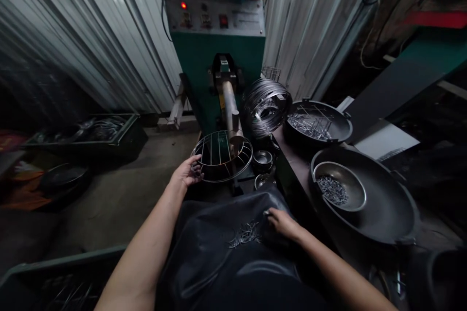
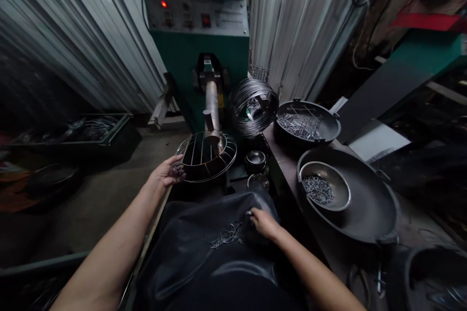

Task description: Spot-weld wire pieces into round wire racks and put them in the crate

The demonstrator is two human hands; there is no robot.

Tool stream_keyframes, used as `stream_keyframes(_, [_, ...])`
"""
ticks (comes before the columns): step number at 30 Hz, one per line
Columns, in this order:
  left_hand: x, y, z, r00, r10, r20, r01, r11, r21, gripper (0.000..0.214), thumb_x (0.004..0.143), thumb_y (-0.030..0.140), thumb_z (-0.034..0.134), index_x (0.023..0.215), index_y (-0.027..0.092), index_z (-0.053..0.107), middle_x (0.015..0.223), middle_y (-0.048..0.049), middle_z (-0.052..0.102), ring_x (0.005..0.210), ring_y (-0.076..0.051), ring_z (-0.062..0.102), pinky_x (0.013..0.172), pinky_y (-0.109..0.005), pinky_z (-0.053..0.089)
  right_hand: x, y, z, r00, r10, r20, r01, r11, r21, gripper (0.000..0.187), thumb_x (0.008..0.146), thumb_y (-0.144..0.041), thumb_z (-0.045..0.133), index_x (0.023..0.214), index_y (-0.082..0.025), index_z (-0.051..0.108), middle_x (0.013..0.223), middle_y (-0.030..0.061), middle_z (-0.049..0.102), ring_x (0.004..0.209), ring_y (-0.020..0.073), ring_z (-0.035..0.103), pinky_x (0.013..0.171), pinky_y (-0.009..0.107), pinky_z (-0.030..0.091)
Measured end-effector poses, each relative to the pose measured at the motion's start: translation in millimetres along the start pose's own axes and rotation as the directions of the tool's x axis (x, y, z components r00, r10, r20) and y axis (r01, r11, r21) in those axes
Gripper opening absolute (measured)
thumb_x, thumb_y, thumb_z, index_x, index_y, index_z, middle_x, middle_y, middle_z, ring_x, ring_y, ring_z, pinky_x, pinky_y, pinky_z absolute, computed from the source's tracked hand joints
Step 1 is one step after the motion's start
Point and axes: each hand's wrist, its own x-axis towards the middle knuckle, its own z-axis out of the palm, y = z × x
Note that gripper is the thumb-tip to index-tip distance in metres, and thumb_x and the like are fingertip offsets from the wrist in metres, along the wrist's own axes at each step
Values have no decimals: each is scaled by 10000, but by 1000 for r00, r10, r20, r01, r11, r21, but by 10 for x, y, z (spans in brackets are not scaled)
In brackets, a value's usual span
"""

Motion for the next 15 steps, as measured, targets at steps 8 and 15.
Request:
stream_keyframes(8, [-111, -85, 106, 986, 152, -62, -158, 982, -101, 302, 566, 223, 653, 609, 196, 355, 408, 118, 275, 310, -20, 173, 327, -154, 236, 163, -239, -170, 990, 139, -32, -75, 698, 712, 131, 716, -258, 555, 758, -184, 455, 582, -62, 543, 388, 49, 413, 396, 175, 255])
stream_keyframes(15, [-165, -189, 156, 947, 285, -145, -306, 940, -150, 324, 481, 260, 672, 629, 197, 391, 410, 128, 270, 321, -18, 171, 317, -153, 175, 474, -983, -348, 933, -99, -346, 355, 411, 840, 308, 721, -412, 611, 915, -190, 521, 744, -2, 616, 557, 98, 575, 486, 202, 399])
